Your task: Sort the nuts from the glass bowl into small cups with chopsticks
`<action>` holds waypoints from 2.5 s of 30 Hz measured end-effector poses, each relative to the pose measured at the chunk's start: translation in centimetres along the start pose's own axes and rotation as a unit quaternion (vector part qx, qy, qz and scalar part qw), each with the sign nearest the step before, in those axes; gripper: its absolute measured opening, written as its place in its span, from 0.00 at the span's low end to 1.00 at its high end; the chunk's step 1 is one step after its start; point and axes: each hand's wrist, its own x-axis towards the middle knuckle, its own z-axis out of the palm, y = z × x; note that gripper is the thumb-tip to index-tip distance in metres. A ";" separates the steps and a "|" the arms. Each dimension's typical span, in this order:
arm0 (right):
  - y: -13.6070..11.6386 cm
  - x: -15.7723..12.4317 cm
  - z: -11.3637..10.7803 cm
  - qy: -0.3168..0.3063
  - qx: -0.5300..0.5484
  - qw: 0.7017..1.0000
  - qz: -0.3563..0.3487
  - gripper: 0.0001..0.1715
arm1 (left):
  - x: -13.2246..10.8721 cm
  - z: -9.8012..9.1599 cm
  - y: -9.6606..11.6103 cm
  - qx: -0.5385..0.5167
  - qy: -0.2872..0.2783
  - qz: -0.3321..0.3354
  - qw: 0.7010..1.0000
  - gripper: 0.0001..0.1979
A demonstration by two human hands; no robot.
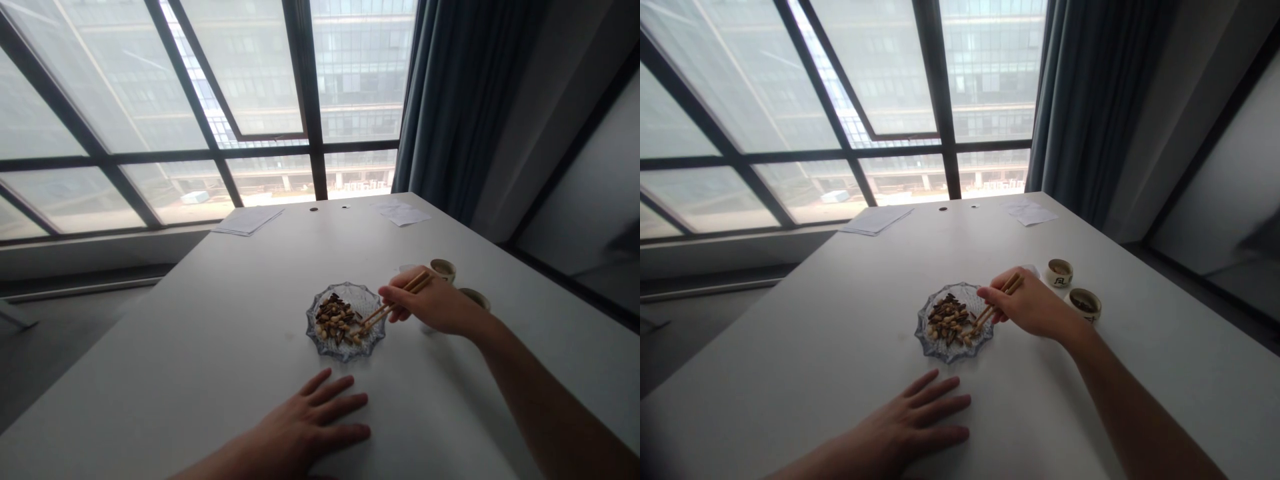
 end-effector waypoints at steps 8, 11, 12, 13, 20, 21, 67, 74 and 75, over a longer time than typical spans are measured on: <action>0.3 0.3 0.6 -0.009 0.013 1.000 0.012 0.26 | 0.0 -0.2 0.0 0.000 -0.001 -0.002 1.000 0.37; 0.4 0.3 0.5 -0.006 0.014 1.000 0.011 0.26 | 0.0 -0.2 0.0 0.004 -0.009 -0.007 1.000 0.38; 0.5 0.3 0.4 -0.003 0.014 1.000 0.010 0.26 | 0.1 -0.2 0.1 0.006 -0.016 -0.009 1.000 0.38; 0.6 0.4 0.4 0.001 0.015 1.000 0.009 0.26 | 0.1 -0.2 0.1 0.008 -0.022 -0.010 1.000 0.38; 1.3 0.9 0.6 0.044 0.033 0.998 0.011 0.27 | 0.1 -0.3 0.2 0.003 -0.002 -0.002 1.000 0.37; 1.3 1.0 0.5 0.053 0.041 0.998 0.013 0.27 | 0.1 -0.3 0.2 0.003 -0.005 -0.003 1.000 0.37; -0.3 -1.0 -3.3 0.007 -0.028 0.999 -0.022 0.21 | 0.1 -0.4 0.3 0.000 -0.009 -0.008 1.000 0.36; 0.1 -0.2 -1.8 -0.022 -0.041 0.998 -0.033 0.23 | 0.0 -0.3 0.1 -0.011 -0.003 -0.006 1.000 0.38; 0.2 -0.1 -1.8 -0.023 -0.039 0.998 -0.032 0.23 | 0.0 -0.2 0.1 -0.012 -0.004 -0.007 1.000 0.38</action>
